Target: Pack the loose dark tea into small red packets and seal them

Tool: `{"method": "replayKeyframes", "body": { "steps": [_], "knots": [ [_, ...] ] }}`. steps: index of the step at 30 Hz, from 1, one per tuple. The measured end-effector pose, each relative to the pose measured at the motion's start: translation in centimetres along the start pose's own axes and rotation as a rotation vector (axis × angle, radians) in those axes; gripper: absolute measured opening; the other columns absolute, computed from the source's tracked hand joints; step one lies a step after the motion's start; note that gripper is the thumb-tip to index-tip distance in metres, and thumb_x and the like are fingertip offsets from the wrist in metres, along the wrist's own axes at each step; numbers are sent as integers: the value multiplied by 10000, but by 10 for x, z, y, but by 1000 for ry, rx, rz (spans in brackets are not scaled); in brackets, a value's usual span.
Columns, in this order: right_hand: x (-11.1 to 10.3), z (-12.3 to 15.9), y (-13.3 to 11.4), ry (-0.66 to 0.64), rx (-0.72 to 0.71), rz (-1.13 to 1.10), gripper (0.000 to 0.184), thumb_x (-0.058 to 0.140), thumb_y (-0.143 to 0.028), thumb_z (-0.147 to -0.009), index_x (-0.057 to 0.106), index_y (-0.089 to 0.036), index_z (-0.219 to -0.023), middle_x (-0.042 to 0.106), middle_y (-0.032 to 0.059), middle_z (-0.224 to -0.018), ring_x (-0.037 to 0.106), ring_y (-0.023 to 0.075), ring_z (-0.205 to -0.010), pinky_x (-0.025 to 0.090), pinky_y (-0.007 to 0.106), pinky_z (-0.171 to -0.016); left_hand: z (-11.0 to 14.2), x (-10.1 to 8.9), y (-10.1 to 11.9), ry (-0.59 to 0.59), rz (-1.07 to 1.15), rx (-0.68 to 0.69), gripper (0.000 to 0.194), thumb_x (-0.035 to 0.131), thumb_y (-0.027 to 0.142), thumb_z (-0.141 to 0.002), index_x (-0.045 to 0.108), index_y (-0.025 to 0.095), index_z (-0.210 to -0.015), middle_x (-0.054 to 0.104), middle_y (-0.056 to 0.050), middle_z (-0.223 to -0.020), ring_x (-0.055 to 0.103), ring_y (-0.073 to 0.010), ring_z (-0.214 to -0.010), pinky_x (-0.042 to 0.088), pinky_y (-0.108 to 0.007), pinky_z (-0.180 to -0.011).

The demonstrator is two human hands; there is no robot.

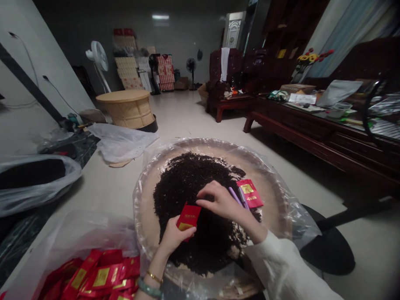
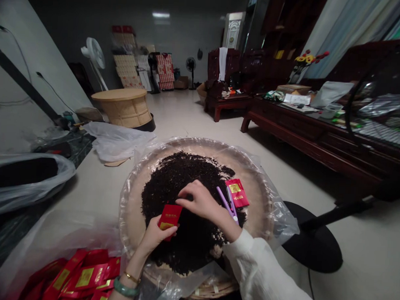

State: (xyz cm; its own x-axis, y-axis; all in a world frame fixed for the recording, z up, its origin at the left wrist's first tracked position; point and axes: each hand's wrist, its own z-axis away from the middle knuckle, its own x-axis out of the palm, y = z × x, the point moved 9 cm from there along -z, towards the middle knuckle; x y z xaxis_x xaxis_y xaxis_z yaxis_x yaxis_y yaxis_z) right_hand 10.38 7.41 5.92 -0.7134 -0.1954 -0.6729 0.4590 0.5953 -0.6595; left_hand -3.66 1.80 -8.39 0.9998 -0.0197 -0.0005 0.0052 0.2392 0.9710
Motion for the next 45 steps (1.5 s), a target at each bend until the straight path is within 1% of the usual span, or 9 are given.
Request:
{"method": "replayKeyframes", "body": {
  "steps": [4, 12, 15, 19, 27, 32, 38, 42, 45],
  "knots": [
    [32, 4, -22, -159, -51, 153, 220, 685, -365, -807, 720, -203, -950, 684, 61, -842, 536, 213, -852, 393, 350, -785, -1, -3, 3, 37, -91, 40, 300, 796, 228, -527, 666, 100, -765, 673, -6, -609, 611, -149, -527, 483, -237, -513],
    [49, -3, -19, -266, -59, 393, 281, 642, -403, -843, 690, -165, -702, 644, 48, -733, 526, 181, -787, 352, 324, -764, -2, -6, 3, 63, -118, 56, 284, 799, 211, -503, 663, 106, -729, 669, -2, -586, 603, -151, -544, 471, -236, -537],
    [47, -2, -17, -203, -17, 321, 202, 665, -374, -832, 688, -175, -863, 660, 32, -759, 564, 171, -780, 375, 316, -799, -2, -5, 2, 52, -79, 43, 294, 808, 223, -501, 658, 111, -727, 671, -4, -588, 611, -156, -533, 476, -240, -524],
    [42, -1, -18, -29, 45, 283, 500, 658, -506, -795, 577, -178, -1165, 646, 76, -1005, 594, 195, -886, 413, 285, -746, -2, 2, 3, -5, -17, 28, 291, 801, 224, -529, 659, 110, -757, 688, -16, -629, 634, -166, -537, 509, -261, -541],
    [71, -9, 10, -111, 137, 463, 455, 540, -601, -835, 644, -179, -698, 689, 42, -683, 607, 146, -609, 225, 242, -522, 2, 9, -7, -80, -16, -50, 355, 827, 217, -513, 635, 109, -792, 684, -27, -651, 654, -184, -532, 525, -277, -526],
    [63, -6, 22, -41, 145, 374, 467, 548, -611, -827, 626, -184, -655, 669, 24, -627, 577, 126, -563, 216, 235, -521, 0, 13, -8, -122, 95, -26, 472, 813, 289, -571, 615, 129, -968, 705, -44, -780, 680, -193, -614, 550, -298, -586],
    [65, -2, 18, -26, 180, 209, 356, 604, -519, -835, 628, -190, -700, 650, 8, -639, 559, 122, -578, 260, 225, -534, -6, -7, 8, 64, 233, 174, 466, 761, 372, -649, 595, 166, -1032, 721, -63, -918, 688, -206, -876, 538, -279, -771],
    [55, 2, 20, 86, 249, -55, 251, 627, -431, -829, 642, -193, -905, 638, -12, -680, 551, 119, -604, 356, 214, -568, -4, -19, 11, 161, 283, 204, 430, 757, 412, -639, 599, 171, -958, 727, -52, -843, 698, -200, -793, 534, -248, -672],
    [62, 9, 33, 53, 350, -280, 255, 693, -413, -747, 658, -178, -842, 627, -20, -657, 541, 112, -569, 395, 210, -526, -2, -21, 9, 193, 295, 163, 444, 736, 465, -645, 598, 169, -947, 710, -27, -724, 684, -180, -652, 506, -229, -564]
  ]
}}
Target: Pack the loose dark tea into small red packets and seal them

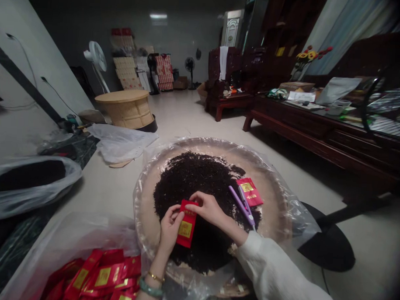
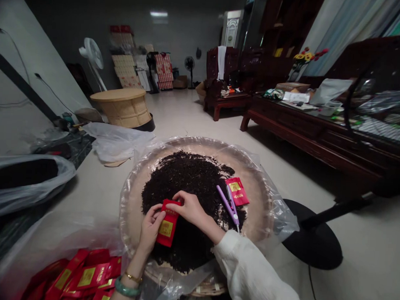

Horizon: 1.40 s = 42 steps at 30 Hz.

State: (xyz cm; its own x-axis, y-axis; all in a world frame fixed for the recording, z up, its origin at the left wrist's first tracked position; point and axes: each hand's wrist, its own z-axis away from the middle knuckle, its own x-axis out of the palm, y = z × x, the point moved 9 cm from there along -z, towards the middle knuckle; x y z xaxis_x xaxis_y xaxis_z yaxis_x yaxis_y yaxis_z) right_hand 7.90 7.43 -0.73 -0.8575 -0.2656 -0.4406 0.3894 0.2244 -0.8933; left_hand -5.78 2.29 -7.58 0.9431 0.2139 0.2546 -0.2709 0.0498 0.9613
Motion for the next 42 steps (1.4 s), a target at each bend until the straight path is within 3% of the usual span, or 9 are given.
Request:
{"method": "replayKeyframes", "body": {
  "steps": [5, 17, 23, 28, 31, 34, 36, 38, 42],
  "knots": [
    [14, 7, 24, -93, 182, -226, 273, 738, -417, -653, 664, -163, -722, 572, -42, -554, 505, 95, -453, 401, 184, -373, -2, -5, 5, 35, -107, 27, 430, 750, 494, -606, 650, 157, -853, 712, -34, -730, 657, -165, -641, 504, -237, -591],
    [2, 10, 18, 8, 0, -195, 301, 709, -453, -713, 665, -161, -656, 614, 12, -696, 516, 88, -466, 417, 202, -405, -1, -8, 6, 54, -33, -24, 373, 798, 466, -564, 663, 146, -701, 685, -12, -660, 606, -134, -596, 474, -221, -583],
    [10, 9, 2, -75, -91, -1, 182, 668, -354, -799, 712, -181, -832, 696, 17, -757, 617, 141, -682, 461, 226, -620, 0, -4, 1, 25, 34, -80, 389, 849, 381, -491, 657, 141, -728, 686, -9, -683, 616, -134, -623, 483, -224, -609],
    [17, 9, -15, -158, -249, 112, 254, 617, -352, -855, 718, -163, -718, 684, 24, -688, 607, 128, -635, 413, 207, -591, 7, 16, 2, -172, 119, -161, 565, 805, 385, -601, 596, 172, -1081, 670, 16, -700, 637, -132, -632, 481, -223, -614],
    [24, 9, -19, -199, -273, 83, 294, 606, -376, -862, 715, -164, -692, 669, 8, -637, 589, 114, -584, 395, 194, -554, 19, 34, -6, -372, 54, -316, 585, 833, 381, -561, 615, 131, -1043, 713, -65, -809, 677, -187, -670, 506, -270, -635],
    [26, 7, -17, -207, -238, 137, 305, 601, -388, -865, 708, -171, -678, 662, 0, -623, 578, 111, -564, 396, 195, -546, 26, 38, -12, -425, -56, -394, 544, 865, 369, -500, 646, 95, -916, 729, -122, -830, 683, -202, -603, 512, -285, -589],
    [13, 4, -13, -149, -215, 230, 256, 585, -368, -880, 716, -182, -763, 693, 17, -718, 615, 136, -661, 433, 215, -627, 24, 33, -13, -362, -58, -399, 549, 869, 376, -489, 651, 90, -903, 736, -149, -878, 687, -199, -600, 514, -280, -583],
    [-18, 1, 0, -11, -155, 382, 218, 569, -354, -890, 703, -189, -935, 704, 60, -901, 633, 188, -846, 453, 268, -767, 21, 27, -15, -280, -16, -407, 588, 873, 378, -479, 647, 99, -945, 731, -170, -962, 699, -206, -630, 522, -284, -590],
    [-97, 13, 64, 226, 233, 778, 458, 589, -341, -862, 528, -117, -1257, 600, 206, -1140, 580, 308, -1047, 440, 373, -847, 16, 19, -15, -190, 53, -388, 613, 868, 358, -497, 646, 115, -1014, 705, -182, -1081, 715, -222, -681, 539, -300, -619]
  ]
}}
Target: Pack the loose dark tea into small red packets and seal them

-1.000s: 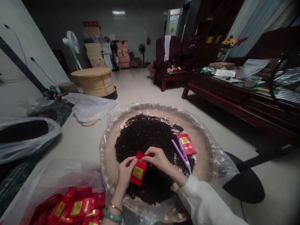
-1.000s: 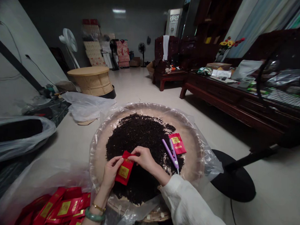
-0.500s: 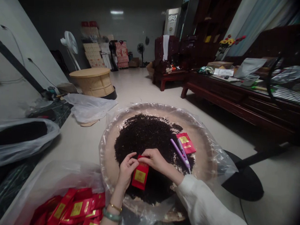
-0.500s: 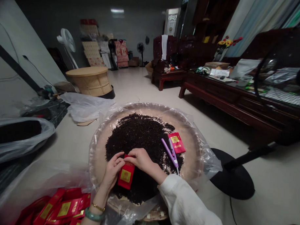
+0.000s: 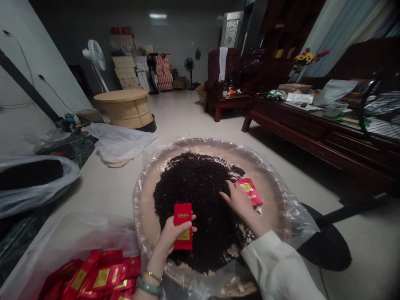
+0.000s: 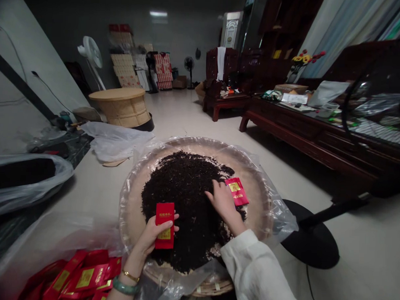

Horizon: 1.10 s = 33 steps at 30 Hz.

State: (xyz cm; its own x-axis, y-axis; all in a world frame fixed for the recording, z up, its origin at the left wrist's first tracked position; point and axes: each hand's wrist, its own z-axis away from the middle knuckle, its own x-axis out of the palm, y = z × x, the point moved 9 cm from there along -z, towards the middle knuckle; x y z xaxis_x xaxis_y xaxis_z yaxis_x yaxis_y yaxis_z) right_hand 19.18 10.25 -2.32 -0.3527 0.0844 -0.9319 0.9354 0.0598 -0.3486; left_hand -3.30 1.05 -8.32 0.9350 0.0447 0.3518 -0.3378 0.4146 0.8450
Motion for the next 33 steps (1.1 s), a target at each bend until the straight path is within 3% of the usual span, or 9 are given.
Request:
{"method": "replayKeyframes", "body": {
  "steps": [2, 5, 9, 12, 15, 19, 25, 29, 33],
  "knots": [
    [12, 0, 42, -100, 131, 121, 521, 613, -319, -838, 479, -99, -1290, 590, 230, -1139, 595, 331, -1013, 445, 389, -811, -1, -1, 1, 7, 15, 11, 605, 866, 350, -506, 651, 115, -1020, 703, -180, -1091, 719, -228, -698, 542, -299, -625],
    [29, 4, 74, -184, 194, 108, 591, 639, -231, -797, 426, -67, -1323, 574, 253, -1170, 596, 337, -1022, 442, 381, -803, -1, -2, 1, 11, 32, 13, 604, 867, 344, -504, 655, 112, -1020, 704, -178, -1090, 721, -231, -700, 544, -295, -620],
    [34, -1, 84, -189, 235, 0, 504, 624, -177, -774, 502, -10, -1234, 611, 257, -1099, 615, 318, -977, 448, 357, -798, 0, -2, 0, 19, 50, 4, 611, 874, 337, -492, 655, 108, -1014, 706, -178, -1084, 720, -224, -691, 542, -284, -613],
    [23, -7, 81, -178, 221, -54, 424, 588, -224, -803, 563, -76, -1199, 649, 189, -1075, 624, 280, -961, 463, 343, -807, 1, -2, 0, 17, 49, -1, 597, 873, 336, -491, 659, 111, -1001, 703, -180, -1092, 718, -219, -687, 541, -285, -611],
    [6, -5, 62, -174, 119, -296, 449, 567, -291, -824, 555, -184, -1260, 666, 103, -1099, 628, 245, -960, 484, 335, -807, 1, -2, 0, 20, 31, 5, 595, 875, 349, -479, 659, 109, -978, 708, -183, -1073, 715, -217, -669, 538, -284, -594],
    [-5, 13, -2, -335, -120, -637, 478, 638, -334, -773, 587, -232, -1238, 647, 62, -1141, 603, 237, -999, 480, 345, -856, 0, 0, 0, 13, -18, 7, 598, 876, 358, -469, 656, 109, -967, 712, -187, -1054, 714, -230, -669, 535, -290, -565],
    [6, 36, -95, -532, -412, -563, 444, 736, -289, -696, 670, -192, -1125, 638, 45, -952, 591, 183, -837, 467, 281, -763, 1, 4, 0, -28, -95, 30, 548, 881, 361, -466, 680, 94, -900, 742, -138, -878, 711, -231, -640, 535, -295, -593],
    [10, 36, -116, -529, -431, -517, 282, 700, -215, -726, 724, -197, -1007, 661, 27, -862, 596, 183, -803, 449, 262, -729, 1, 2, -2, -10, -127, 9, 520, 885, 357, -457, 663, 94, -846, 719, -80, -673, 702, -230, -599, 520, -277, -559],
    [10, 35, -117, -516, -431, -519, 205, 648, -165, -752, 744, -203, -929, 670, 10, -812, 601, 176, -780, 437, 243, -705, 3, 10, 1, -76, -148, 20, 524, 869, 381, -494, 651, 98, -878, 732, -109, -742, 696, -219, -597, 523, -285, -569]
  ]
}}
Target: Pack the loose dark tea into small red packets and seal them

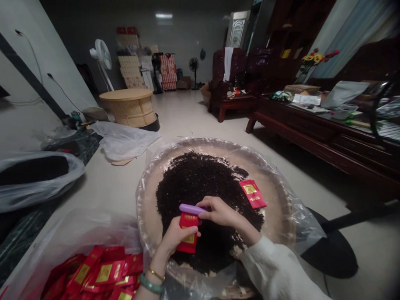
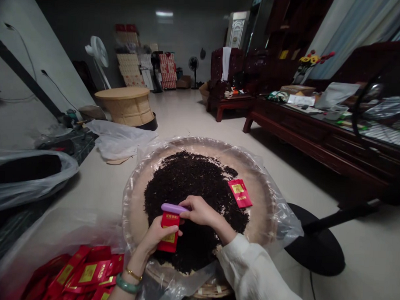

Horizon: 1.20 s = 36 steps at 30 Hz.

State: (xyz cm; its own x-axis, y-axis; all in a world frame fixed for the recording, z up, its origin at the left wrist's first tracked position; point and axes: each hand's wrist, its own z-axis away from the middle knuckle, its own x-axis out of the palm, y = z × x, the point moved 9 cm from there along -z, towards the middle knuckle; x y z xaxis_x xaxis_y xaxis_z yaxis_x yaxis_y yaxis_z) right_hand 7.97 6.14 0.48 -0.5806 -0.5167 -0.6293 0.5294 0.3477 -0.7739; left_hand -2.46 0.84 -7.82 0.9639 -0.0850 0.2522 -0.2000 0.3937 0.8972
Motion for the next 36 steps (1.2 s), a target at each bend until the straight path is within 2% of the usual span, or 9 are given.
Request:
{"method": "replayKeyframes", "body": {
  "steps": [3, 6, 9, 12, 16, 20, 29, 33, 36],
  "knots": [
    [-3, 0, 5, 27, 1, 21, 218, 653, -175, -752, 740, -190, -952, 665, 21, -831, 601, 175, -777, 432, 239, -699, 0, 2, 0, -26, 38, 4, 586, 861, 437, -497, 626, 112, -924, 738, -141, -869, 690, -200, -578, 520, -277, -555],
    [-4, -1, 9, 29, -4, 33, 230, 646, -196, -770, 731, -187, -983, 655, 28, -844, 597, 171, -779, 427, 238, -699, -1, 3, -1, -47, 85, 17, 694, 807, 581, -515, 611, 109, -983, 737, -158, -887, 691, -205, -583, 506, -264, -525],
    [-2, -2, 11, 23, -6, 35, 225, 641, -204, -782, 725, -194, -990, 644, 27, -846, 593, 169, -792, 420, 238, -714, -3, 0, -6, -41, 133, -3, 800, 628, 756, -600, 611, 88, -1039, 739, -173, -861, 703, -239, -626, 514, -286, -527],
    [-2, -2, 11, 26, 1, 46, 217, 647, -200, -782, 724, -190, -984, 632, 30, -841, 585, 171, -800, 412, 240, -723, -3, -2, -15, -32, 163, -92, 874, 441, 830, -675, 626, 61, -1045, 742, -179, -809, 706, -256, -636, 508, -290, -508],
    [-1, 0, 10, 34, 14, 61, 215, 646, -183, -777, 724, -195, -977, 619, 30, -832, 577, 175, -795, 411, 243, -718, -2, -2, -18, -46, 154, -125, 883, 387, 823, -714, 635, 48, -1056, 743, -176, -762, 706, -250, -618, 463, -253, -451],
    [0, 1, 8, 24, -4, 42, 193, 632, -196, -791, 726, -185, -960, 631, 42, -860, 587, 186, -820, 420, 254, -736, -2, 1, -18, -74, 128, -123, 923, 387, 853, -675, 642, 49, -1050, 742, -172, -731, 703, -252, -594, 477, -267, -465],
    [2, 1, 17, -14, 35, -77, 253, 662, -204, -745, 727, -189, -989, 676, 24, -875, 595, 194, -836, 438, 266, -755, -1, -1, -19, -51, 100, -128, 919, 385, 845, -686, 619, 56, -1094, 746, -183, -797, 694, -236, -557, 467, -260, -435],
    [3, 3, 14, -22, 25, -50, 233, 643, -197, -764, 729, -187, -981, 665, 29, -875, 591, 189, -826, 435, 263, -746, -1, 3, -20, -68, 138, -132, 885, 429, 812, -704, 593, 61, -1143, 746, -175, -825, 702, -246, -587, 495, -280, -468],
    [6, 3, 10, -42, 5, -3, 211, 631, -177, -773, 735, -195, -956, 650, 26, -850, 588, 183, -810, 431, 258, -739, -3, 5, -17, -74, 227, -101, 809, 487, 751, -737, 576, 77, -1176, 748, -154, -828, 714, -253, -649, 536, -313, -561]
  ]
}}
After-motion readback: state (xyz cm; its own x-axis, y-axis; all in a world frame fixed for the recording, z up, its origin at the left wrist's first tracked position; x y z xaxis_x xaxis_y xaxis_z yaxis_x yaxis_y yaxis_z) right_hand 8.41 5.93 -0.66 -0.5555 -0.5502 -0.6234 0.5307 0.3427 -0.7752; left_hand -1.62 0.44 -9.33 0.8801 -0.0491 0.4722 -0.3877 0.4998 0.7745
